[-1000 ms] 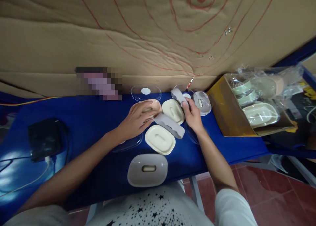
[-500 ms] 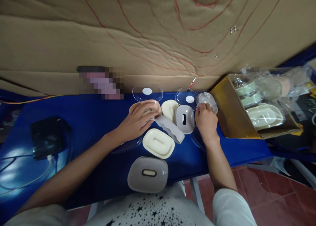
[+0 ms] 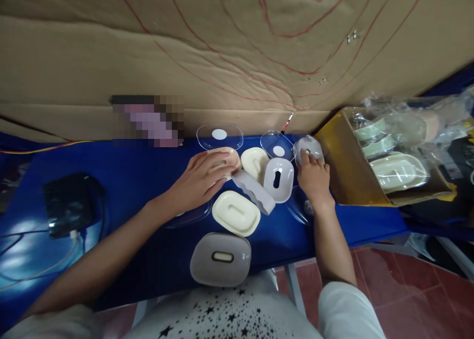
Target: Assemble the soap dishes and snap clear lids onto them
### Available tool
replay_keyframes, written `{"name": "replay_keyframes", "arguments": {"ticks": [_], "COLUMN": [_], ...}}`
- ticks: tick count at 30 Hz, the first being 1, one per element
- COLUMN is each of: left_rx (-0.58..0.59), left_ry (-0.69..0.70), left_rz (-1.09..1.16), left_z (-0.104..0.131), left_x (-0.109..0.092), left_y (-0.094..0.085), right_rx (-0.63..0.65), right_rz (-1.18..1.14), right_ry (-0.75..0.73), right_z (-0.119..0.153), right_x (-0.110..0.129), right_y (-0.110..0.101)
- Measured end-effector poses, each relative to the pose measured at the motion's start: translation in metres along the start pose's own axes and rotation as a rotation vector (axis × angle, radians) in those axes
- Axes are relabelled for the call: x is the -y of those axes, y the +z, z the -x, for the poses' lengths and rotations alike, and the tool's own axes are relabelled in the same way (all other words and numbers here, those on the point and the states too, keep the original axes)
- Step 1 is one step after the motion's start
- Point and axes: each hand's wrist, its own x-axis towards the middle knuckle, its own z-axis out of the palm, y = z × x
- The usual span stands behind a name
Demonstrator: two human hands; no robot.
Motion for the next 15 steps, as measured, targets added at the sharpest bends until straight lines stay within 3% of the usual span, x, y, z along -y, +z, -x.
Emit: {"name": "replay_keyframes", "arguments": {"ticks": [4,7,12,15], "left_rx": [-0.029,0.01,0.191,0.231], "left_ry": [-0.01,-0.039,0.016,-0.013], "left_rz": [-0.02,-0.068,-0.025,-0.072], "left_z": [0.012,0.046,0.127,0.154], "left_x": [-0.01,-0.028,-0.078,-0.098], "left_y": [-0.025,-0.035,-0.028,-0.014], "right_rx": [-0.072,-0.21,-0.328,-0.312], "right_rz": [-0.266,-0.567,-0.742,-0.742], "right_ry": [0.075,0.14,0.206,0.193], "right_z": [-0.008,-0.013,-0.027,-0.035], "right_x": [-0.018,-0.031,-0.047,-0.049], "right_y": [0.0,0.0,0.007,0.016]}}
